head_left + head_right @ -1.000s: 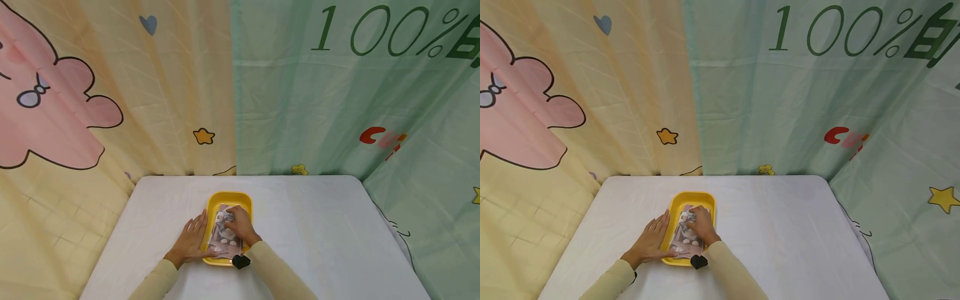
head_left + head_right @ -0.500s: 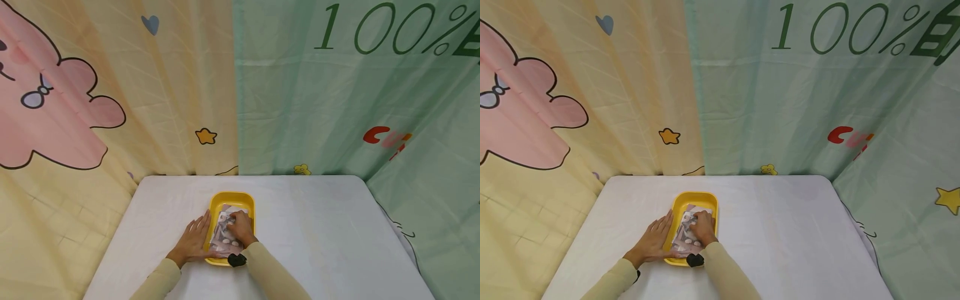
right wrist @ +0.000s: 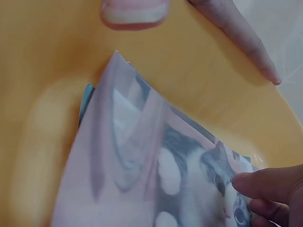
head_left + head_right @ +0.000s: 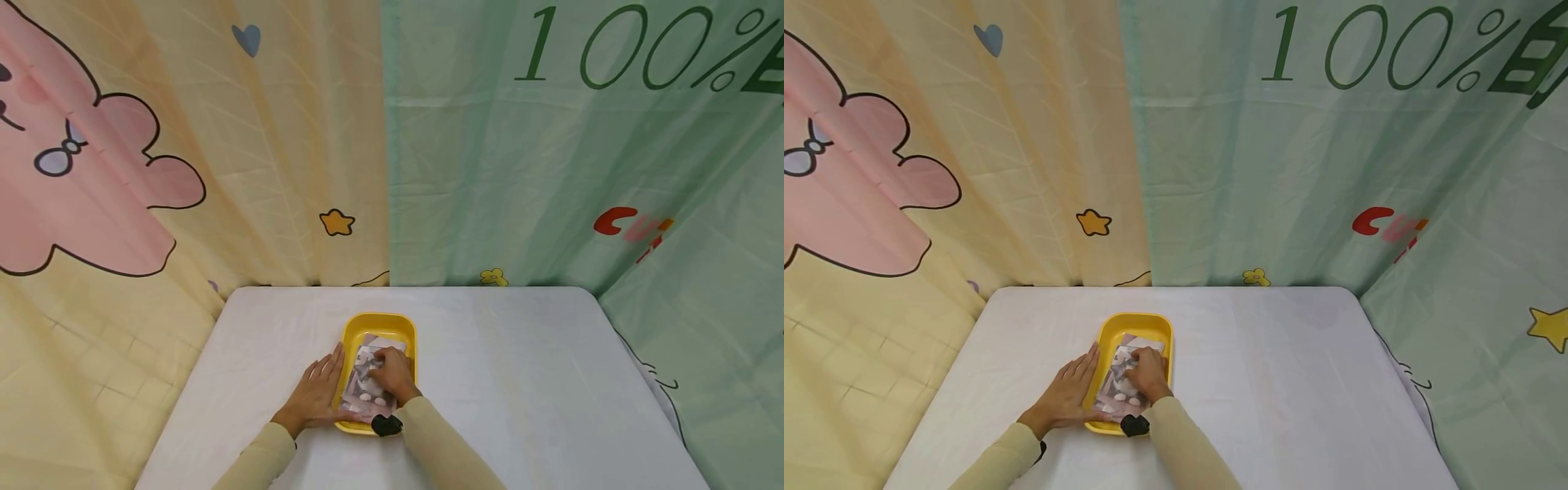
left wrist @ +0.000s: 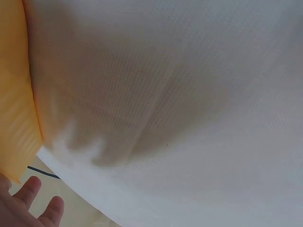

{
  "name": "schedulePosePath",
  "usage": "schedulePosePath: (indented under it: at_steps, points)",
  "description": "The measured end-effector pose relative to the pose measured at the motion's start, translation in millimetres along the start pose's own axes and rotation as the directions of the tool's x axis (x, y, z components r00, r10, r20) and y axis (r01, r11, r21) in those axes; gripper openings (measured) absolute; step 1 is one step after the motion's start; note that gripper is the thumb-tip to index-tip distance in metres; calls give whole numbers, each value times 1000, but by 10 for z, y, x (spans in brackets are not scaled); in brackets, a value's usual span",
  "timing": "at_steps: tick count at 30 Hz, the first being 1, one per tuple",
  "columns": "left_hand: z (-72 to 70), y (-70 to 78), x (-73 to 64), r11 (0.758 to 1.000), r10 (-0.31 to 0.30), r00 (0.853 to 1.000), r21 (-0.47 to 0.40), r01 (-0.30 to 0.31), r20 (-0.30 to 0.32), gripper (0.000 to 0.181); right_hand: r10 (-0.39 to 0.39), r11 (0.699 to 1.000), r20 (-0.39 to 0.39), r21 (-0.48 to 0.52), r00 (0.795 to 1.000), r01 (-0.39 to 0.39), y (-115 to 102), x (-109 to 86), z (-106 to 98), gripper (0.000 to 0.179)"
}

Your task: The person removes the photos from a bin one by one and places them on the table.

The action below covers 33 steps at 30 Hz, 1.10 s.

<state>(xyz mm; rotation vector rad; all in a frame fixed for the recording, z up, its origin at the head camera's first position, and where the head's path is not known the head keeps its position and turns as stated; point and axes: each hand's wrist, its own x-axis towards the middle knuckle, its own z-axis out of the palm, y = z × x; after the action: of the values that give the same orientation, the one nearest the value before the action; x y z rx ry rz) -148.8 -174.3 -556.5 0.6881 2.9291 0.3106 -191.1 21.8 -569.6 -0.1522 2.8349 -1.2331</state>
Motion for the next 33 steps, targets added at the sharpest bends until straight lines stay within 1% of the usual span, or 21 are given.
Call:
schedulePosePath:
  at_steps: [5,8,13,18,22,26,29,33]
  points:
    - [-9,-6,-11,1000,11,1000,1,-11,11,126,-18,1000,20,10,1000,18,3,-7,0,34]
    - [-14,-4,-9,1000,12,1000,-6,-12,12,126,-41,999,23,18,999,41,11,-10,2,35]
    - [-21,0,1,1000,3,1000,-7,-3,11,127,-82,995,42,63,996,79,16,-6,3,35]
    - [-21,-2,4,1000,4,1000,-14,-3,10,128,-66,994,54,94,996,60,4,-5,-6,30]
    - [-8,-2,11,1000,7,1000,-14,-6,6,128,-52,986,61,161,997,42,-3,-11,-14,30]
    - [-6,2,15,1000,20,1000,-8,-20,0,127,-64,974,65,219,996,48,-9,-15,-38,32]
    - [-16,-5,4,999,32,999,-1,-32,-3,126,-64,973,80,228,995,44,-38,-17,-73,31]
    - [-42,-14,-8,999,48,999,9,-48,-8,126,-49,974,112,225,993,22,-103,-20,-151,26]
